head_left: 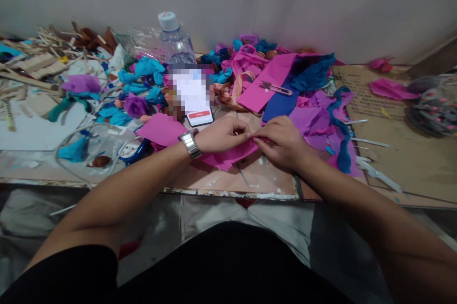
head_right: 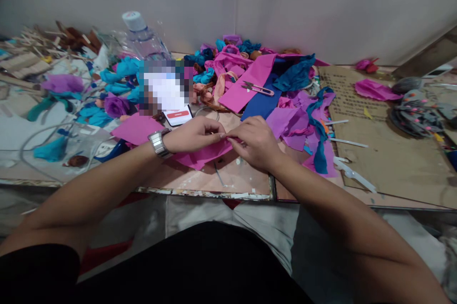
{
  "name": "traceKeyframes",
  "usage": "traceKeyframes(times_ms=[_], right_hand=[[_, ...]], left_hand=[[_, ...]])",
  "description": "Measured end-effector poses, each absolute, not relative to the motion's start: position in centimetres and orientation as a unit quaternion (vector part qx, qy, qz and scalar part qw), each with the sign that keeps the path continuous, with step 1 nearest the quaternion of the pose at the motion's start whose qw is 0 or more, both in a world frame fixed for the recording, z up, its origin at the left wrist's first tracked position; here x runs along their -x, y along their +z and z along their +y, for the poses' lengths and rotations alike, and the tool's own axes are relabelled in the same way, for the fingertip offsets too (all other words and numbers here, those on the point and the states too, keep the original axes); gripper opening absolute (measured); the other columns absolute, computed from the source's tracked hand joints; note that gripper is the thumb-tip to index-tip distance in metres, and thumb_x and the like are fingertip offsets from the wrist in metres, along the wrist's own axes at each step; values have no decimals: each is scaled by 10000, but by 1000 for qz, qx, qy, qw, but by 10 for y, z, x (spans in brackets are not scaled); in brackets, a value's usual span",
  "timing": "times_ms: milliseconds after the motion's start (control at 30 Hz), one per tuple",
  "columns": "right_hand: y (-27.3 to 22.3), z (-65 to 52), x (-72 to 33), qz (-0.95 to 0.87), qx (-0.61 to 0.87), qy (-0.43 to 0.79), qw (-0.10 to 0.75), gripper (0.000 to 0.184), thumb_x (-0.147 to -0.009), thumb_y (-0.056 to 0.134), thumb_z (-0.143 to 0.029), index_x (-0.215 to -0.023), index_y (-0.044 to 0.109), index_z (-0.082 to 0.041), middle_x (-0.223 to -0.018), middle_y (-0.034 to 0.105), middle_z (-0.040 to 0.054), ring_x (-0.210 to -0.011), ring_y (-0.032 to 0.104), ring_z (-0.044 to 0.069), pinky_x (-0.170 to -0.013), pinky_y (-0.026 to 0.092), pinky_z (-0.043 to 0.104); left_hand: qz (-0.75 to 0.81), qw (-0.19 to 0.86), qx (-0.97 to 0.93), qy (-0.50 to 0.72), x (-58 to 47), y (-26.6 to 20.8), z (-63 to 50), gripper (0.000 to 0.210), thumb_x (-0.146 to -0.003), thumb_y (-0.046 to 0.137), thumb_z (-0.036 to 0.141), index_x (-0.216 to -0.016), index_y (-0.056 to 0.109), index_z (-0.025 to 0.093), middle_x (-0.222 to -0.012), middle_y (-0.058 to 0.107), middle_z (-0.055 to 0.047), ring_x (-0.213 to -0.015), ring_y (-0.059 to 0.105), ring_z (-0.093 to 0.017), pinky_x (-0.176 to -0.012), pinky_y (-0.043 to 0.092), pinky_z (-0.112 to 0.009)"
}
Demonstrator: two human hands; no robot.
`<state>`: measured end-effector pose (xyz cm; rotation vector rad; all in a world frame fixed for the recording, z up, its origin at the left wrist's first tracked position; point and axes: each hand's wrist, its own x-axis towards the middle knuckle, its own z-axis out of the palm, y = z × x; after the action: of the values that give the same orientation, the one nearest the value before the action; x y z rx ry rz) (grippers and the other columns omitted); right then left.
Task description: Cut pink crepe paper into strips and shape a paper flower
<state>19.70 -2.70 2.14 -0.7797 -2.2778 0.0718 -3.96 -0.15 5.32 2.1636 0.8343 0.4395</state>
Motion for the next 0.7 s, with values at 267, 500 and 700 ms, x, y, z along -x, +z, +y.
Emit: traceKeyframes(times_ms=[267,500,700], right_hand=[[21,-28,-196,-885,312,38,344,79,-976,699,-230,-1037,749,-230,-967,811,43,-927,694,262,-853,460,451],[19,-26,-195,-877,329,54,346,54,-983,688,-248,-1007,729,-221,-945,789,60,-924,676,264,-836,458,451],[17,-24,-195,-864,340,79,364,51,-977,701,-262,-990,729,-222,-944,782,56,-939,655,269,-846,476,459]], left_hand=[[336,374,-848,171,40,54,-2,326,-996,546,371,-888,742,134,-788,707,-19,-707,592,-134,-661,382,-274],[358,321,-858,178,37,55,-7,319,-1000,545,356,-890,754,140,-793,726,-25,-699,607,-140,-662,381,-282],[391,230,-871,188,34,57,-15,282,-1011,553,328,-943,778,172,-795,744,-29,-689,607,-148,-655,360,-291]])
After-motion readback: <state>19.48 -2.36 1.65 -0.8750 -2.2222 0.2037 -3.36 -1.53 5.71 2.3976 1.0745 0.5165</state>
